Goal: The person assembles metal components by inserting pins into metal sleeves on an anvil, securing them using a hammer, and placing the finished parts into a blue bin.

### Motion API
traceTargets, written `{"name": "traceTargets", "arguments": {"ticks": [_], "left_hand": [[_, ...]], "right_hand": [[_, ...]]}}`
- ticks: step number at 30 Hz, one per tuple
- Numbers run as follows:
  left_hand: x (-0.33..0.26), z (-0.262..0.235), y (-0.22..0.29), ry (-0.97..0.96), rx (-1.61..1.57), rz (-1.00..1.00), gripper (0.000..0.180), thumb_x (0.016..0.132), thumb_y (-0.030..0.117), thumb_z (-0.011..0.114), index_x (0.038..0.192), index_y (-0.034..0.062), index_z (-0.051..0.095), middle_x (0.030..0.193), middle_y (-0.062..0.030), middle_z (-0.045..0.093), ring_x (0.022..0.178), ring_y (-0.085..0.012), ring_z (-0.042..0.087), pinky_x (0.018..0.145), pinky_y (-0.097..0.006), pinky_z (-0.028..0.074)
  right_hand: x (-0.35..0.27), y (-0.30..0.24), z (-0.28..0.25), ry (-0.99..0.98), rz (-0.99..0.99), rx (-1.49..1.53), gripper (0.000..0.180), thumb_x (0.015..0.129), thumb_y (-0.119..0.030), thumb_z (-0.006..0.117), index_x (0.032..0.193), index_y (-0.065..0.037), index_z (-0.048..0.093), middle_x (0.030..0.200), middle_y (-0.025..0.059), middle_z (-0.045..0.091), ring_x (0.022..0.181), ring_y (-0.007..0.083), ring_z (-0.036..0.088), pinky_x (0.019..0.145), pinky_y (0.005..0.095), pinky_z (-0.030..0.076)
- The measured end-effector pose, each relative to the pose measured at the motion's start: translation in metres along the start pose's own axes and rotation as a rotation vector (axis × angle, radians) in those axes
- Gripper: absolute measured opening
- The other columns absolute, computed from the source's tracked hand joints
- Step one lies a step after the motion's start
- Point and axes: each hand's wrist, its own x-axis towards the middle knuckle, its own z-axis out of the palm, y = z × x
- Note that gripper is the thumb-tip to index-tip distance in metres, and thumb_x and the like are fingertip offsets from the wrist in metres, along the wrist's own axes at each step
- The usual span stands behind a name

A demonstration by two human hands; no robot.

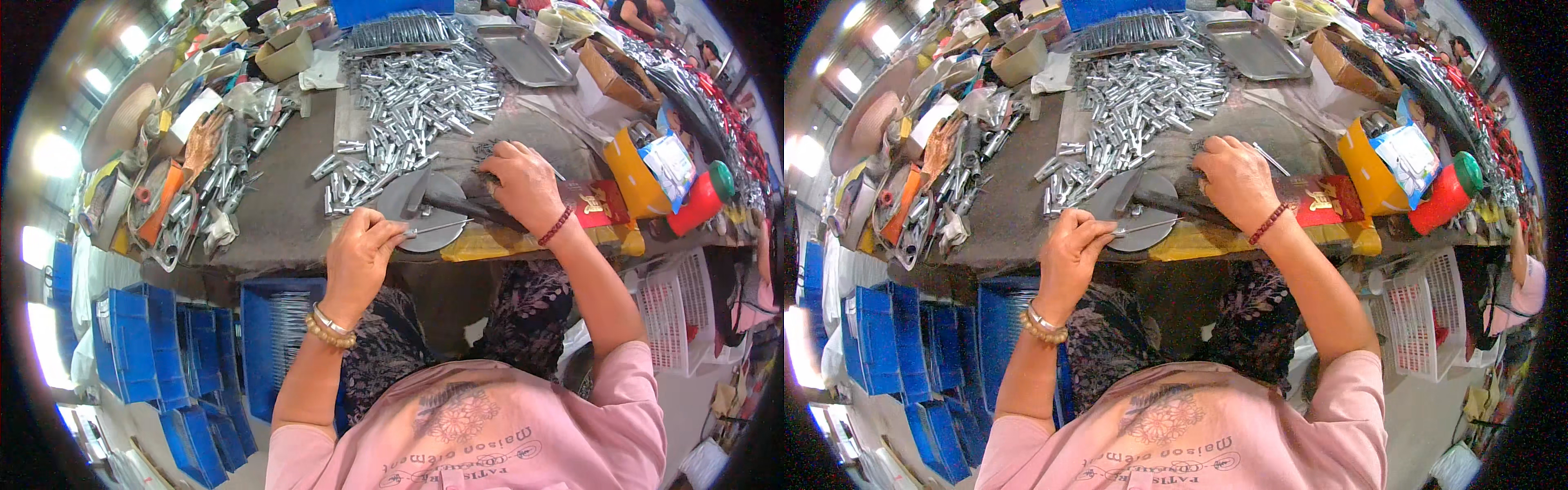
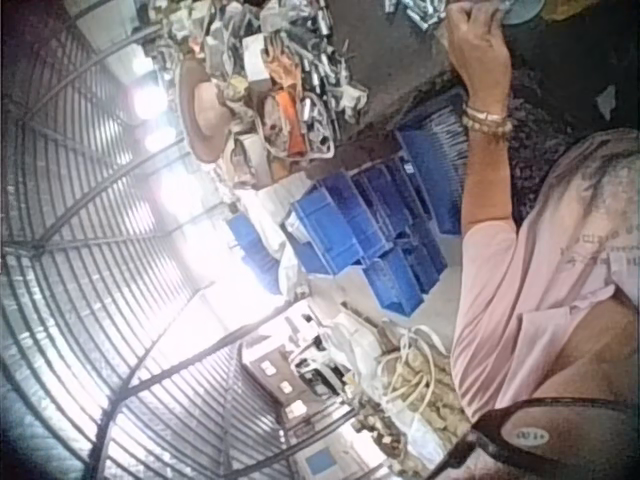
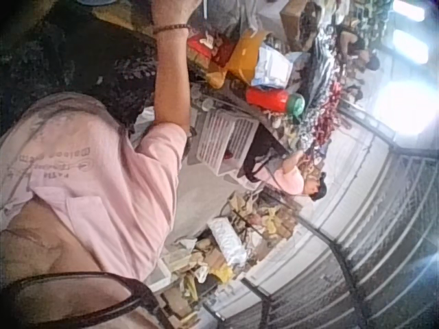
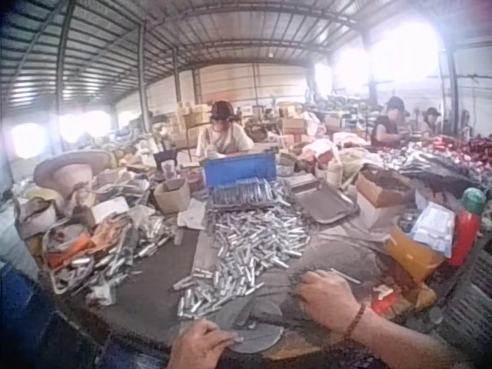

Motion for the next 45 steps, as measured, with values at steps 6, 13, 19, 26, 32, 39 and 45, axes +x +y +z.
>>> {"name": "traceTargets", "arguments": {"ticks": [6,13,19,26,32,39,45], "left_hand": [[-0.002,0.003,-0.003,-0.004,-0.053,-0.016,0.013,0.092,0.013,0.08,0.105,0.01,0.081,0.095,-0.0065,0.064,0.087,-0.0255,0.066,0.077,-0.037,0.053],[-0.002,0.001,-0.006,0.02,0.01,0.032,0.014,0.093,0.015,0.079,0.106,0.0111,0.08,0.097,-0.0062,0.065,0.089,-0.0278,0.066,0.077,-0.039,0.053],[-0.001,0.005,-0.006,0.028,0.014,0.029,0.013,0.092,0.015,0.079,0.105,0.0108,0.08,0.097,-0.0062,0.064,0.088,-0.0273,0.066,0.076,-0.039,0.053],[-0.004,0.003,-0.007,0.025,-0.005,0.022,0.014,0.092,0.015,0.078,0.105,0.0106,0.08,0.097,-0.0069,0.064,0.088,-0.0282,0.066,0.075,-0.039,0.053],[-0.004,0.004,-0.008,0.044,-0.015,0.038,0.014,0.091,0.016,0.079,0.105,0.0106,0.079,0.096,-0.0072,0.064,0.088,-0.0284,0.066,0.075,-0.04,0.053],[-0.004,0.008,-0.01,0.048,-0.013,0.026,0.015,0.09,0.014,0.08,0.105,0.0119,0.08,0.097,-0.0069,0.064,0.089,-0.0282,0.066,0.076,-0.04,0.054],[-0.004,0.004,-0.009,0.011,0.01,0.016,0.015,0.091,0.015,0.081,0.105,0.0121,0.08,0.097,-0.0069,0.063,0.089,-0.0284,0.066,0.077,-0.04,0.054]], "right_hand": [[0.007,0.0,0.003,-0.053,0.016,-0.029,0.019,0.08,-0.012,0.079,0.099,-0.009,0.076,0.104,0.0106,0.069,0.105,0.034,0.069,0.092,0.0461,0.057],[-0.006,-0.044,-0.015,-0.125,0.408,0.768,0.021,0.085,-0.005,0.076,0.105,-0.001,0.072,0.106,0.0162,0.073,0.092,0.0412,0.07,0.085,0.0444,0.057],[-0.022,-0.098,0.01,0.176,-0.007,0.761,0.028,0.077,0.007,0.07,0.103,-0.005,0.07,0.107,0.0115,0.067,0.103,0.0371,0.065,0.092,0.0448,0.051],[-0.026,-0.107,0.029,0.216,-0.036,0.562,0.03,0.075,0.006,0.071,0.102,-0.007,0.07,0.113,0.009,0.065,0.111,0.0327,0.062,0.095,0.0441,0.045],[-0.026,-0.107,0.031,0.238,-0.052,0.533,0.03,0.077,0.004,0.072,0.104,-0.008,0.07,0.113,0.0086,0.065,0.108,0.0329,0.062,0.094,0.0439,0.045],[-0.03,-0.106,0.018,0.211,-0.172,0.356,0.035,0.077,0.0,0.072,0.111,-0.009,0.073,0.112,0.0086,0.067,0.106,0.0329,0.064,0.093,0.0466,0.049],[-0.024,-0.077,-0.018,0.185,-0.079,0.213,0.047,0.076,-0.002,0.074,0.123,-0.009,0.073,0.114,0.0094,0.069,0.11,0.0328,0.065,0.098,0.0472,0.05]]}}
